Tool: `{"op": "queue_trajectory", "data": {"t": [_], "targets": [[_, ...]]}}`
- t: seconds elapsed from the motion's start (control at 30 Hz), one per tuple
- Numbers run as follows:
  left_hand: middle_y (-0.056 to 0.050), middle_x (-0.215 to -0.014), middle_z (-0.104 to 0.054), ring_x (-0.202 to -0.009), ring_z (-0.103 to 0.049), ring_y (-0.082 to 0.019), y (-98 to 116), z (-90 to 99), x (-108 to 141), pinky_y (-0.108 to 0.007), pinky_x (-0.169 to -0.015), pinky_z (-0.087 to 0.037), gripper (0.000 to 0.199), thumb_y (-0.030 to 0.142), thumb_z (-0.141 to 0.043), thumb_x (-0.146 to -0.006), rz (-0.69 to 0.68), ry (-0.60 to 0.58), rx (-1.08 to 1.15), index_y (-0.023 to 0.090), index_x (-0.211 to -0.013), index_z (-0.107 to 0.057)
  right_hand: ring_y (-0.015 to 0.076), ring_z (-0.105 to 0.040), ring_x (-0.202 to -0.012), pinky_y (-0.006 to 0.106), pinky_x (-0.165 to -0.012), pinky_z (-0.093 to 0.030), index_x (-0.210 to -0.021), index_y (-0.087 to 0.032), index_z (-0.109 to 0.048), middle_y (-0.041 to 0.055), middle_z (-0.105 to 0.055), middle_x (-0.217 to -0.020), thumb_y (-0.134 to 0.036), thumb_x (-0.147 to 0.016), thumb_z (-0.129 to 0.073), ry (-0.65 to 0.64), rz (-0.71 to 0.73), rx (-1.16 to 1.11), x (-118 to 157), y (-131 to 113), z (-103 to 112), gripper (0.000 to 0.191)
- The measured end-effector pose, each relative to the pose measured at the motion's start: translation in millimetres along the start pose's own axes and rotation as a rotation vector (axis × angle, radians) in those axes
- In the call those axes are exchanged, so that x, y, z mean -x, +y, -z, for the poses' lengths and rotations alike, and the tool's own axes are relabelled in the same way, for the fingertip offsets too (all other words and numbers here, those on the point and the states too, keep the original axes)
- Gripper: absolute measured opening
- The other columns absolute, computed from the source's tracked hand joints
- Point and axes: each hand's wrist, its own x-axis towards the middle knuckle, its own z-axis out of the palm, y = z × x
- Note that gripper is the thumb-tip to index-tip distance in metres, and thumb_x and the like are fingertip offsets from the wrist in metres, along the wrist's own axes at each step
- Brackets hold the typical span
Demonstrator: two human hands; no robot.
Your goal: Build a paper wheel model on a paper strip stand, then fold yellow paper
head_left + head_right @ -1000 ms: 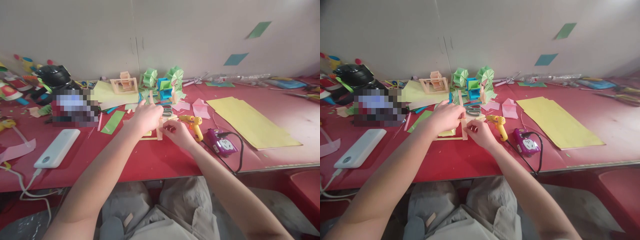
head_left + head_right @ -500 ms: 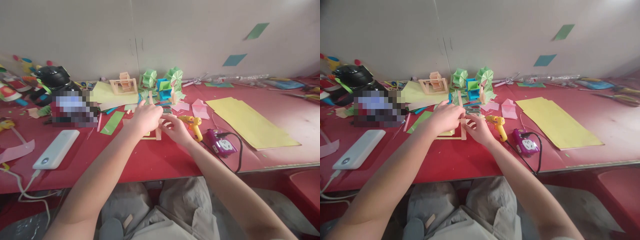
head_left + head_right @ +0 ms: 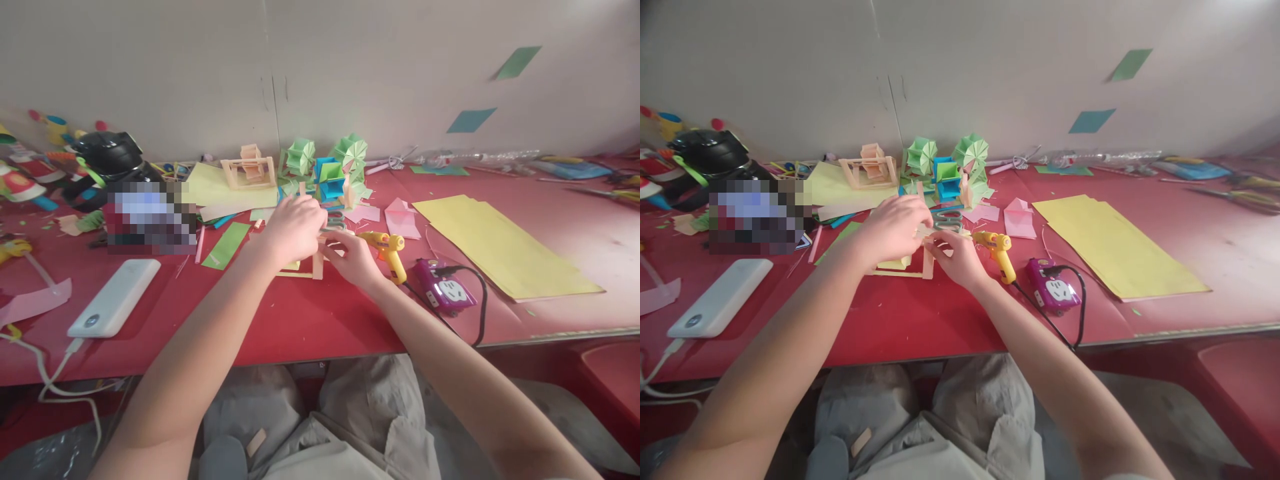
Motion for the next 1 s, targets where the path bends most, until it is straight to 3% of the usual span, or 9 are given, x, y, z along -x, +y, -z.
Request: {"op": "queue_trajectory", "data": {"t": [0.07,0.13,0.23,0.3,0.47,0.7,1.0], "targets": [[-0.006,-0.118,-0.07,-0.11,-0.063,-0.024,-11.0,8.6,11.5,-0.039,-0.097,-0.049,0.024,0.018,-0.058,-0.085,0.031,0.14,0.218,0.02,-0.107,-0.067,0.0207,-0.07,-0.086,0.035,-0.076,-0.058,-0.096,-0.021,-0.07,0.0068,-0.073,-0.094,-0.038,-0.089,-0.062,0.01,-0.021,-0.016,-0.8,3.4,0.3,0.02],[-0.003,-0.121,-0.069,-0.111,-0.064,-0.022,-27.3,13.9,28.8,-0.038,-0.098,-0.05,0.025,0.031,-0.053,-0.093,0.098,0.351,0.426,0.022,-0.113,-0.065,0.0208,-0.07,-0.085,0.035,-0.077,-0.058,-0.094,-0.02,-0.07,0.0065,-0.073,-0.092,-0.041,-0.088,-0.064,0.019,-0.036,-0.028,-2.3,6.2,1.5,0.022],[-0.002,-0.12,-0.069,-0.111,-0.064,-0.021,-58.4,6.7,57.5,-0.039,-0.1,-0.05,0.031,0.039,-0.044,-0.098,0.196,0.578,0.656,0.023,-0.116,-0.063,0.0201,-0.069,-0.083,0.035,-0.078,-0.057,-0.09,-0.02,-0.07,0.0058,-0.072,-0.089,-0.04,-0.087,-0.065,0.015,-0.047,-0.044,-5.8,8.1,4.4,0.021],[-0.004,-0.122,-0.07,-0.111,-0.065,-0.023,-78.2,-7.0,72.7,-0.04,-0.1,-0.052,0.031,0.04,-0.049,-0.094,0.229,0.582,0.767,0.022,-0.115,-0.064,0.0198,-0.068,-0.083,0.035,-0.078,-0.056,-0.089,-0.02,-0.07,0.0054,-0.072,-0.088,-0.038,-0.086,-0.066,0.01,-0.055,-0.048,-8.2,8.1,5.9,0.02],[-0.01,-0.133,-0.066,-0.127,-0.058,-0.031,-101.6,-42.4,87.8,-0.045,-0.107,-0.046,0.047,0.047,-0.07,-0.081,0.29,0.212,0.747,0.022,-0.12,-0.067,0.0205,-0.068,-0.083,0.035,-0.077,-0.056,-0.089,-0.02,-0.07,0.0052,-0.072,-0.088,-0.04,-0.087,-0.064,0.017,-0.068,-0.036,-8.9,8.6,5.3,0.021],[-0.008,-0.105,-0.076,-0.104,-0.068,-0.028,-101.2,-67.5,85.3,-0.042,-0.099,-0.051,0.044,0.063,-0.072,-0.077,0.358,0.36,0.717,0.021,-0.09,-0.073,0.0209,-0.069,-0.087,0.034,-0.079,-0.057,-0.095,-0.02,-0.07,0.0067,-0.072,-0.094,-0.044,-0.089,-0.063,-0.011,0.004,-0.043,-5.0,10.6,4.3,0.026],[-0.006,-0.099,-0.075,-0.1,-0.068,-0.026,-101.3,-71.6,87.1,-0.038,-0.096,-0.051,0.035,0.057,-0.067,-0.084,0.306,0.387,0.714,0.022,-0.087,-0.071,0.0206,-0.069,-0.088,0.036,-0.083,-0.055,-0.105,-0.023,-0.068,0.0062,-0.072,-0.099,-0.039,-0.091,-0.062,0.005,0.033,0.015,-6.2,14.8,4.3,0.022]]}}
